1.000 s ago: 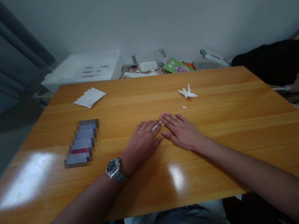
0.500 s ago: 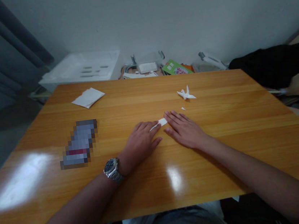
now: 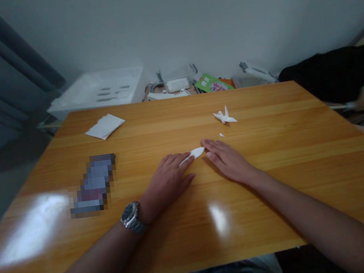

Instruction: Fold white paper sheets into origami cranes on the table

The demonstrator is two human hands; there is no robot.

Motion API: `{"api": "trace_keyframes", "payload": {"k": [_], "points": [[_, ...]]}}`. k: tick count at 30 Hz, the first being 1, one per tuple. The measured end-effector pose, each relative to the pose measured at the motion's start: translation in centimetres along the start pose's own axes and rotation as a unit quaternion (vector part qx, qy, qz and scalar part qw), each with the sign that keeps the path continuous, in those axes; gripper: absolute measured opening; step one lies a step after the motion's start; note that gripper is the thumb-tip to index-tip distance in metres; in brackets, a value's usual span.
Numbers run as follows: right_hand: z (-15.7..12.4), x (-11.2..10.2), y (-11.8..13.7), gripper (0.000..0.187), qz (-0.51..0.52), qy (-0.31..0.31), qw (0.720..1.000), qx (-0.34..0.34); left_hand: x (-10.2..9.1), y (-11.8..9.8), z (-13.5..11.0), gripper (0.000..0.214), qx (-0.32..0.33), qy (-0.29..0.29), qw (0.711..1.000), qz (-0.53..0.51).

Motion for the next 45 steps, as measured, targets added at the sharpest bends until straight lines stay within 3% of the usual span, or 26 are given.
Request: {"api": "trace_keyframes", "payload": {"k": [5,15,27,39,45], "points": [[0.1,-1.0,0.1,0.038,0.022,-0.066,0.995,-0.071,0.0,0.1,0.1,0.048,0.002,-0.004,1.000,-0.009],[0.0,-0.8,1.4,0.024,0.023,-0.031,0.990,-0.137,0.1,1.0,0.6,0.023,0.002,-0.036,0.999,-0.040],[-0.1,-0.6,1.7,0.016,0.033,-0.030,0.990,-0.133,-0.1,1.0,0.9,0.014,-0.024,-0.021,0.996,-0.079],[-0.1,-0.7,1.8,0.021,0.044,-0.038,0.993,-0.107,-0.5,0.6,0.7,0.019,-0.044,-0.056,0.994,-0.088],[0.1,-1.1,1.6,0.020,0.076,-0.067,0.992,-0.071,-1.0,0.5,0.9,0.018,-0.011,-0.093,0.992,-0.088]]}}
Point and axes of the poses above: each hand's wrist, its own z-axis towards the middle knuckle, its own x-axis out of the palm, y = z × x, the point moved 5 cm from there along z, towards the middle knuckle, and after that the axes turned 1 degree about z, right-handed, at the moved point
